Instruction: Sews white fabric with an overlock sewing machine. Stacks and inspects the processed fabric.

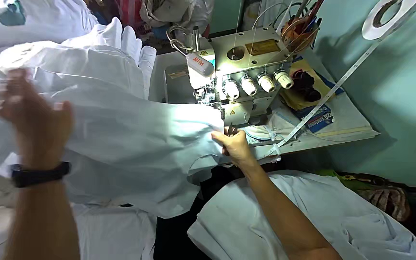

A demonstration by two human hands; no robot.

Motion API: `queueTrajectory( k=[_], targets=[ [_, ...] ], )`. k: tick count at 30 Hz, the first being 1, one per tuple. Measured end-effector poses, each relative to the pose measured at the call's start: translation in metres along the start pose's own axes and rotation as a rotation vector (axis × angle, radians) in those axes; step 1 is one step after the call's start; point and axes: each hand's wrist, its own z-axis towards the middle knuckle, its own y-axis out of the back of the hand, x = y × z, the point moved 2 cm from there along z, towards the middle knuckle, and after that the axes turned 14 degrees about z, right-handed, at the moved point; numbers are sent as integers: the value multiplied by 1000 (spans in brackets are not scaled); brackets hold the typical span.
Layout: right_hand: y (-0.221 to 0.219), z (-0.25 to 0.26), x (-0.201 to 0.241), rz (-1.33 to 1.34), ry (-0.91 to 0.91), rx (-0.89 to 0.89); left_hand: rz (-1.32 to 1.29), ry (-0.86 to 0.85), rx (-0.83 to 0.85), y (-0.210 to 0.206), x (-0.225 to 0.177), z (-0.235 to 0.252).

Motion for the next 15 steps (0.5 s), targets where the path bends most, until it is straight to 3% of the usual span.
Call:
queueTrajectory(
  k=[4, 7, 10, 12, 15],
  targets=[
    [14, -23, -12, -127, -66, 43, -404, -347, 111, -42, -104, -9],
    [19, -36, -15, -144, 1, 40, -530, -476, 196, -79, -149, 0],
    [18, -52, -13, -288, 111, 98, -486, -557, 282, -98, -170, 2],
    [20, -67, -13, -367, 254, 189, -410, -630, 246, -78, -169, -13],
    [28, -83, -15, -317, 356, 284, -389, -760, 104, -14, -157, -61]
  ],
)
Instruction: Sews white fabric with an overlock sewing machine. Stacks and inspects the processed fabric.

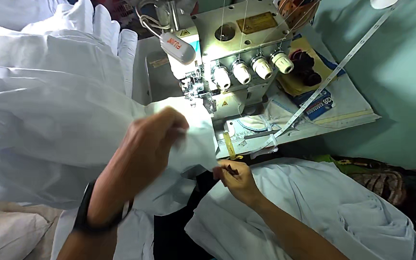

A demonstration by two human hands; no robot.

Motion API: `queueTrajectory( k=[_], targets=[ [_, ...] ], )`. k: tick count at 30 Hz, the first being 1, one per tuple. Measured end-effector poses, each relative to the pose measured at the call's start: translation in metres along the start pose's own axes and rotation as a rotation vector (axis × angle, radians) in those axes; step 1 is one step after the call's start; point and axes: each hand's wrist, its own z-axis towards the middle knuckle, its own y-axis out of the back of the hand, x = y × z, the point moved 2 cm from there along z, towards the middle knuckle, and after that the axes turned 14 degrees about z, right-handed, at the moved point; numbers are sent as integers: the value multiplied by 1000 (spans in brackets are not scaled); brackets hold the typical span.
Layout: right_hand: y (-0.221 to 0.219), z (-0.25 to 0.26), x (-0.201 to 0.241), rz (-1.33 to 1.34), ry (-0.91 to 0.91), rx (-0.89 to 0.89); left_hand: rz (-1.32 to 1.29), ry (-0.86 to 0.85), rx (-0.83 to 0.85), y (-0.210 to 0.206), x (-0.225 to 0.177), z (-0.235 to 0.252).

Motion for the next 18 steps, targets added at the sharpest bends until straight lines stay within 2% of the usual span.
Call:
queueTrajectory(
  k=[3, 5, 7, 10, 12, 18],
  targets=[
    [9, 4, -14, -83, 73, -121, -62, -5, -139, 0, -16, -26],
    [14, 15, -23, -181, 93, -194, -61, 28, -169, -21, -1, -25],
    [16, 26, -28, -222, 11, -217, -110, 60, -174, -38, 17, -19],
    [18, 37, -26, -78, -244, -251, -156, 68, -191, -50, 35, -10],
    [18, 38, -26, 54, -323, -302, -196, 51, -199, -56, 43, -9],
    [14, 33, -30, 164, -238, -380, -249, 60, -224, -77, 57, 31]
  ],
)
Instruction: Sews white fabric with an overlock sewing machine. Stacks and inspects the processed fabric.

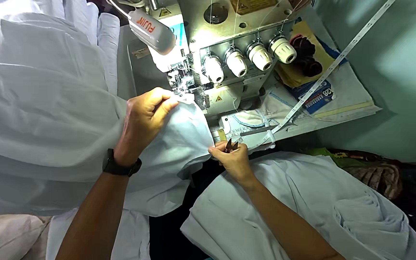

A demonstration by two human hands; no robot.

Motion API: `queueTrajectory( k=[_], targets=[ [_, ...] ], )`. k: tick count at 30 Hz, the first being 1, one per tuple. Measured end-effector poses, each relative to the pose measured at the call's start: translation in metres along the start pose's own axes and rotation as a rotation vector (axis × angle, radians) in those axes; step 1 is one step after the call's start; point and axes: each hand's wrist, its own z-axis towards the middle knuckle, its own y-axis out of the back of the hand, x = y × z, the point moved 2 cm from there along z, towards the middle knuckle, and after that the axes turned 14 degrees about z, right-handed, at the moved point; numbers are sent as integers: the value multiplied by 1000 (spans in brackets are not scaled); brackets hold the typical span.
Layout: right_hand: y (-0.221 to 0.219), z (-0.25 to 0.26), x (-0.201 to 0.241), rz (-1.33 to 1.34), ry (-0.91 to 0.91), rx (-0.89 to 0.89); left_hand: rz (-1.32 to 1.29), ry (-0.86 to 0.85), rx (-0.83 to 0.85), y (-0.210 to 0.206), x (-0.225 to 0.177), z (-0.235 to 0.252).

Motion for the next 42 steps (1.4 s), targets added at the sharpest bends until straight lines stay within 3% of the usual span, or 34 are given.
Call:
queueTrajectory(
  k=[3, 6, 11, 16, 19, 23, 28, 36, 42],
  targets=[
    [-1, -13, 0, -30, 7, 64, -68, 5, 84, -2, 12, 3],
    [1, -30, 2, -56, -7, 146, -63, 7, 200, 15, -4, -12],
    [-1, -36, 1, -37, -52, 120, -9, 175, 109, 10, -13, -16],
    [-1, -47, 4, -225, 106, 244, 528, 23, -10, -17, -48, -30],
    [-3, -50, 7, -263, 258, 299, 811, 111, -47, -45, -69, -49],
    [-15, -39, 18, -261, 394, 269, 574, 172, -33, -44, -47, -43],
    [-35, -18, 25, -270, 394, 248, 331, 170, 114, -23, -14, -14],
    [-64, 37, 33, -185, 544, 236, 200, 169, 99, -14, 32, 42],
    [-71, 51, 31, -569, 751, 88, 192, 302, 105, -11, 62, 71]
  ],
)
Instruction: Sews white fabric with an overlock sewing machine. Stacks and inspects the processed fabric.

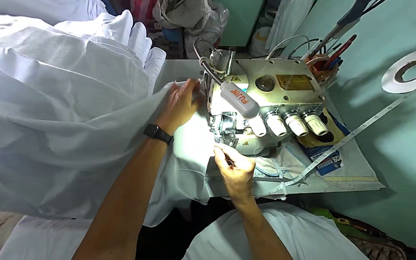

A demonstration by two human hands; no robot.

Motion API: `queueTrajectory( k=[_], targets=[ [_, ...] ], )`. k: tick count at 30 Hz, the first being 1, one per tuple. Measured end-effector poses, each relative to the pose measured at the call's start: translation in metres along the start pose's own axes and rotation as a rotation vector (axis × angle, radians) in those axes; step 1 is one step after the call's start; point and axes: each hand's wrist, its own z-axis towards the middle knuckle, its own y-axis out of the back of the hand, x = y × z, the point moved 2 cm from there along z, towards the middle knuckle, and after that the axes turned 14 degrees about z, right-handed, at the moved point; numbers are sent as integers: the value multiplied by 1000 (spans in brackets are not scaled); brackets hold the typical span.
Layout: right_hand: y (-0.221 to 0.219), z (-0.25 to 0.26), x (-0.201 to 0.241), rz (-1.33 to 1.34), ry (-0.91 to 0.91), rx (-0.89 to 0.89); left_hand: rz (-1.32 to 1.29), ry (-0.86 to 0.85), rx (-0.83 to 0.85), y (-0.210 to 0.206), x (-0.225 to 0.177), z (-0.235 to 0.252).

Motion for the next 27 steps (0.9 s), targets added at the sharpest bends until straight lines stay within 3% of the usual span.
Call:
queueTrajectory(
  k=[3, 6, 8, 12, 15, 18, 23, 27],
  targets=[
    [-1, -4, 3, -15, 24, 0, 40, 115, -8, -3, 18, 18],
    [5, -16, 5, 230, -22, 49, -144, 379, -26, -4, 29, 20],
    [10, -31, 4, 251, -33, 61, -250, 516, -78, -3, 32, 12],
    [16, -62, -24, 103, -101, 118, -369, 546, -466, 7, 28, -25],
    [19, -70, -34, 199, -277, 129, -546, 402, -678, 28, 16, -66],
    [22, -63, -24, 279, -383, 112, -400, 131, -556, 54, 4, -124],
    [20, -54, 2, 217, -115, 239, -37, -289, -449, 53, -8, -182],
    [12, -55, 30, 100, 115, 350, 71, -388, -449, 41, -16, -221]
  ],
)
